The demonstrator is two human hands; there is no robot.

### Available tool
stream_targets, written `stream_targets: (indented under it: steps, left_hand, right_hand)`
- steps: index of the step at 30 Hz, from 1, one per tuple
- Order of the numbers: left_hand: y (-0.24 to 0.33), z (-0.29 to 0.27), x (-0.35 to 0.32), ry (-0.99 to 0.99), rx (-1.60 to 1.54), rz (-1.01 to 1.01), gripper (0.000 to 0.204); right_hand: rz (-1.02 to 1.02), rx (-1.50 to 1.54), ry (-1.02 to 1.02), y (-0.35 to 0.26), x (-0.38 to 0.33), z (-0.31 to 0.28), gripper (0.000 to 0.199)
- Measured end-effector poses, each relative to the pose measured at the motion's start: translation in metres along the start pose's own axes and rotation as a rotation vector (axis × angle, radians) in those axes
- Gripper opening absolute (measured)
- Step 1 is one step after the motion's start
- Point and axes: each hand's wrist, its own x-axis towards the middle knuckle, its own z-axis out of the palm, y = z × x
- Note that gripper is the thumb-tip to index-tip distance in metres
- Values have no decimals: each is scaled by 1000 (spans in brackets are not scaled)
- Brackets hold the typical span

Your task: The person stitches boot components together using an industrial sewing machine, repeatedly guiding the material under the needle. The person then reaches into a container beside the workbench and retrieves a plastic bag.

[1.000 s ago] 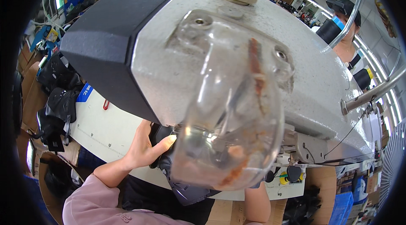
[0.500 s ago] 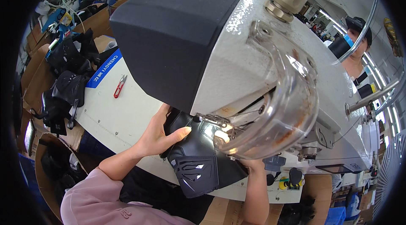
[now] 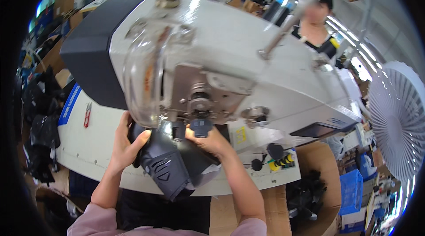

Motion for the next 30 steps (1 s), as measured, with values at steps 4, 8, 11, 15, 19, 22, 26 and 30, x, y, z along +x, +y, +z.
stream_targets:
  steps: [4,8,11,15,19,22,26,30]
  left_hand:
    - [1,-1,-6,12,-10,8,61]
    - [4,4,-6,20,-37,1,63]
    - [4,5,-7,43,-57,-2,64]
    - [0,-1,-9,64,-86,-44,63]
    - [-7,2,-18,73,-195,-1,77]
    - [-7,-14,-31,-22,-278,-97,82]
    - [-30,-24,-46,-48,-118,-11,84]
    - [-21,-21,-43,-148,-225,43,80]
  right_hand:
    - [-21,168,-118,1,3,4,33]
    - [71,208,-200,-4,0,-1,35]
    - [152,-5,-164,-12,0,-5,32]
    - [288,-8,-13,-29,-4,9,41]
    - [-49,-174,-45,36,-2,-20,31]
    - [84,-341,-219,37,-1,-37,33]
    - [274,512,126,-25,-15,42,45]
    - [387,213,31,11,-10,-50,43]
